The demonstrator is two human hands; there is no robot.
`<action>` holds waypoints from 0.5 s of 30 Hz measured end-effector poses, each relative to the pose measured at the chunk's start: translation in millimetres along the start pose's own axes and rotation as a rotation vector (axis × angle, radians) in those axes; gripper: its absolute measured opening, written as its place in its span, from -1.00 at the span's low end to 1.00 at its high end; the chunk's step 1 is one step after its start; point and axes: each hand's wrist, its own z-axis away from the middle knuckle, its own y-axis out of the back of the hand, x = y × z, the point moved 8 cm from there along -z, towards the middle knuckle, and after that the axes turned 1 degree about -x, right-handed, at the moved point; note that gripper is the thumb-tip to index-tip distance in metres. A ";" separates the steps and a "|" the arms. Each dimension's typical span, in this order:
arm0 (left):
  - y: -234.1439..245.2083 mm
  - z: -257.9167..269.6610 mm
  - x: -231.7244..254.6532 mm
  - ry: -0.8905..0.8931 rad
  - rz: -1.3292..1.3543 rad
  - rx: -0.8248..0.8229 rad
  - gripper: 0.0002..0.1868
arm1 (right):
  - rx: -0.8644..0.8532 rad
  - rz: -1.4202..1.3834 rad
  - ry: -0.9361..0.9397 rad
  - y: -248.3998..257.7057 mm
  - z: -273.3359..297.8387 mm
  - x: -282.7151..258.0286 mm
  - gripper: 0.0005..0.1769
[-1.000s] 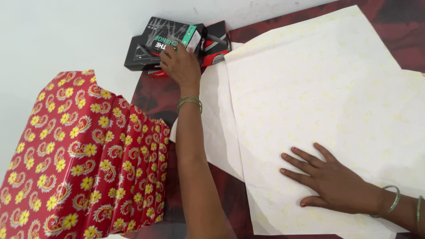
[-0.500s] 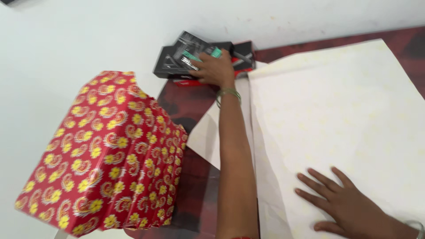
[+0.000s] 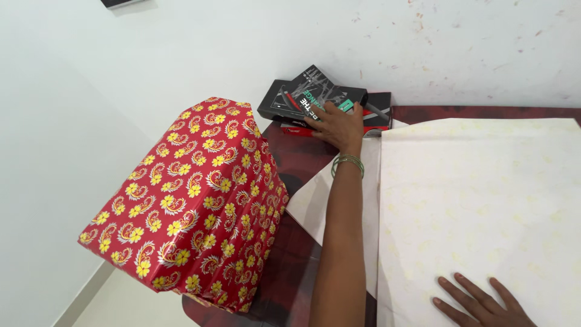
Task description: The person wraps two rectangular boxes using red floral wrapping paper. They place each box on the paper, fold the paper around it, and tuck the ends to form a neat package. The wrapped boxes are stacked on the table.
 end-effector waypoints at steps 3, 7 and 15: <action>-1.6 0.0 -2.9 0.013 0.026 -0.032 -0.13 | 0.034 0.002 0.063 9.5 -8.4 1.5 -0.16; 12.7 0.4 -4.9 0.013 0.042 -0.047 -0.06 | -0.047 -0.107 0.122 39.5 -40.8 2.7 -0.13; 52.1 88.0 25.4 -0.252 0.318 -0.217 -0.21 | -1.176 -0.310 -0.001 31.6 -30.0 0.5 -0.05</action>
